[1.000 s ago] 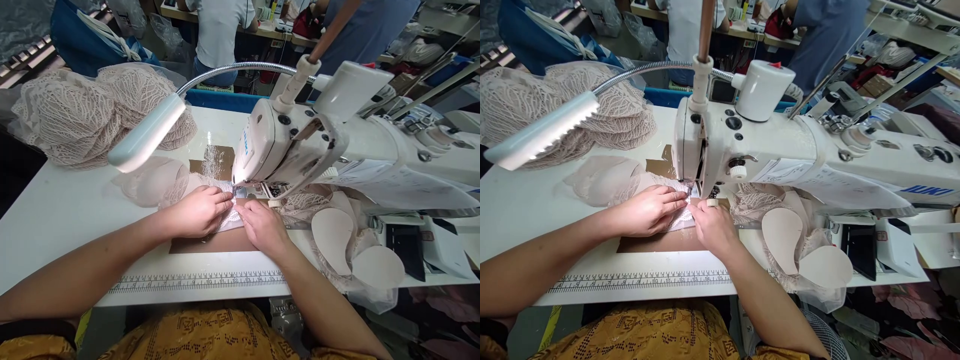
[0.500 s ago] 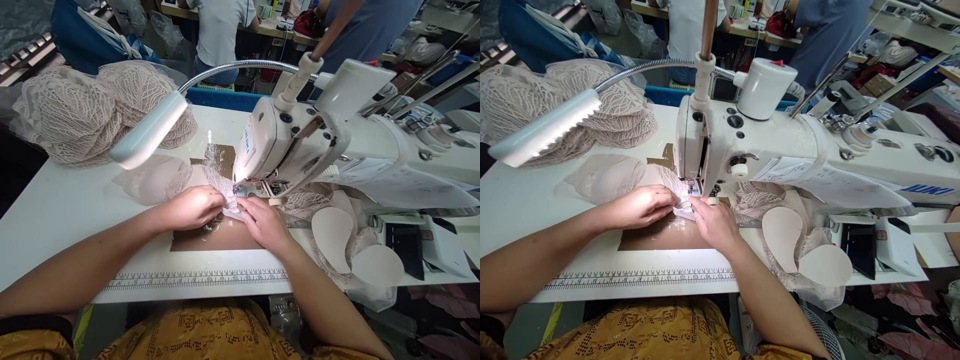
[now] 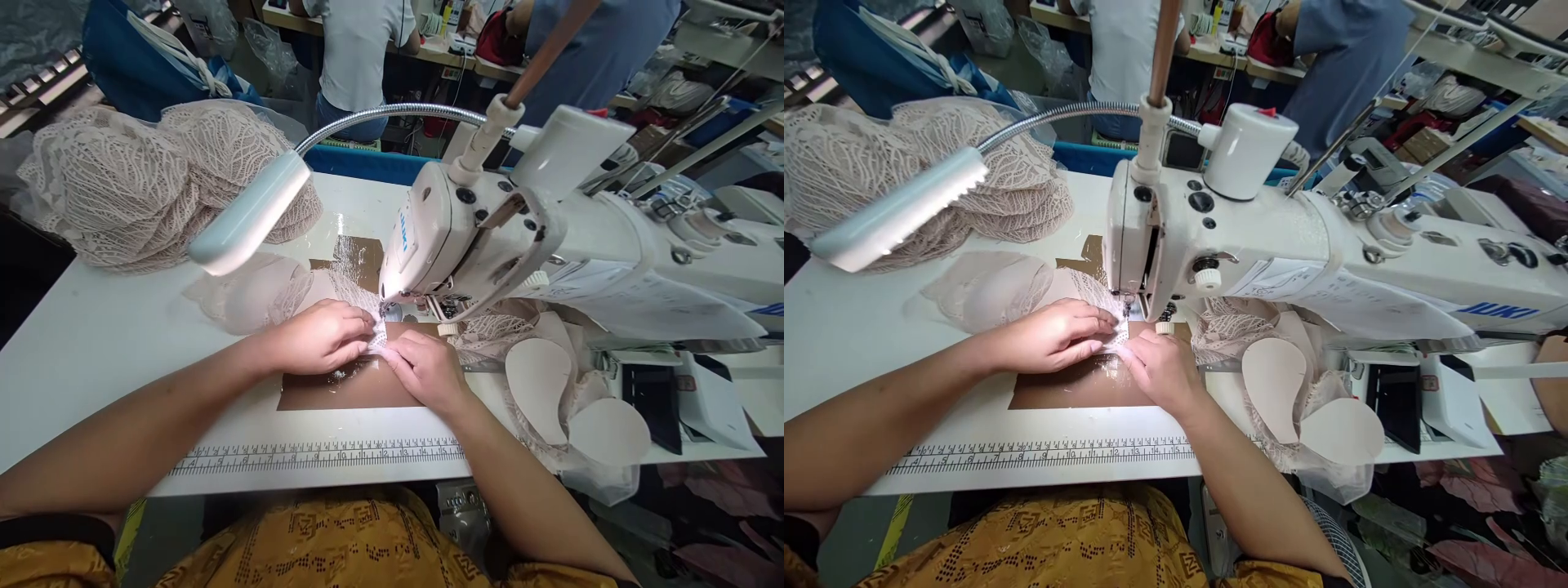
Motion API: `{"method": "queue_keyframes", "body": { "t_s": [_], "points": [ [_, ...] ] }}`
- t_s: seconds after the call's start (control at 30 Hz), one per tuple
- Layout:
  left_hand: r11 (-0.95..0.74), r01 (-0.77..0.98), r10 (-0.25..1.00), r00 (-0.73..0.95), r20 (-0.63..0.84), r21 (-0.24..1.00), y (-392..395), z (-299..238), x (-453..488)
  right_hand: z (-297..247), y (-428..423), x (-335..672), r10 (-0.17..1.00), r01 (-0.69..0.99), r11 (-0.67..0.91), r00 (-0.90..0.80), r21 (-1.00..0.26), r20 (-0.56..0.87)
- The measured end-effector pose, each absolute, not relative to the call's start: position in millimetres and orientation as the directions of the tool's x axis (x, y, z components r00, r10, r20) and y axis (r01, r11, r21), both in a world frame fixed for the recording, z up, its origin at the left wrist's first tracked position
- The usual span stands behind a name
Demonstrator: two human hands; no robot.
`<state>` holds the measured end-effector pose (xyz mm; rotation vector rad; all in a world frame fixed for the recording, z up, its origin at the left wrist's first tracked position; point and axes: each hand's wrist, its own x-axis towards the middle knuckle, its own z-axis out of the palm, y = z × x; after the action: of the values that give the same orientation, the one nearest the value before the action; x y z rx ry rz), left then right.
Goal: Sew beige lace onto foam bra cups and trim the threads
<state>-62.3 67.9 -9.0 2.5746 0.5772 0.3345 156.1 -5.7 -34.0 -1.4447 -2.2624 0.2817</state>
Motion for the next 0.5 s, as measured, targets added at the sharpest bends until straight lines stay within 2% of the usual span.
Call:
{"method": "queue_keyframes", "body": {
  "t_s": [0.1,0.2,0.5],
  "points": [
    [-0.857,0.382,0.448,0.885,0.132,0.347,62.1,-14.9,-60.0,-33.7,-10.5,156.3,0.889,0.838,0.450,-0.390,-0.308,0.238],
    [-0.886,0.403,0.439,0.889,0.133,0.230,60.1,-18.6,-57.8,-33.5,-11.6,155.1,0.892,0.854,0.442,-0.385,-0.275,0.238],
    [-0.921,0.384,0.390,0.904,0.177,0.068,72.5,-20.8,-56.6,-36.6,-8.3,152.8,0.870,0.886,0.448,-0.403,-0.116,0.282]
  ]
}}
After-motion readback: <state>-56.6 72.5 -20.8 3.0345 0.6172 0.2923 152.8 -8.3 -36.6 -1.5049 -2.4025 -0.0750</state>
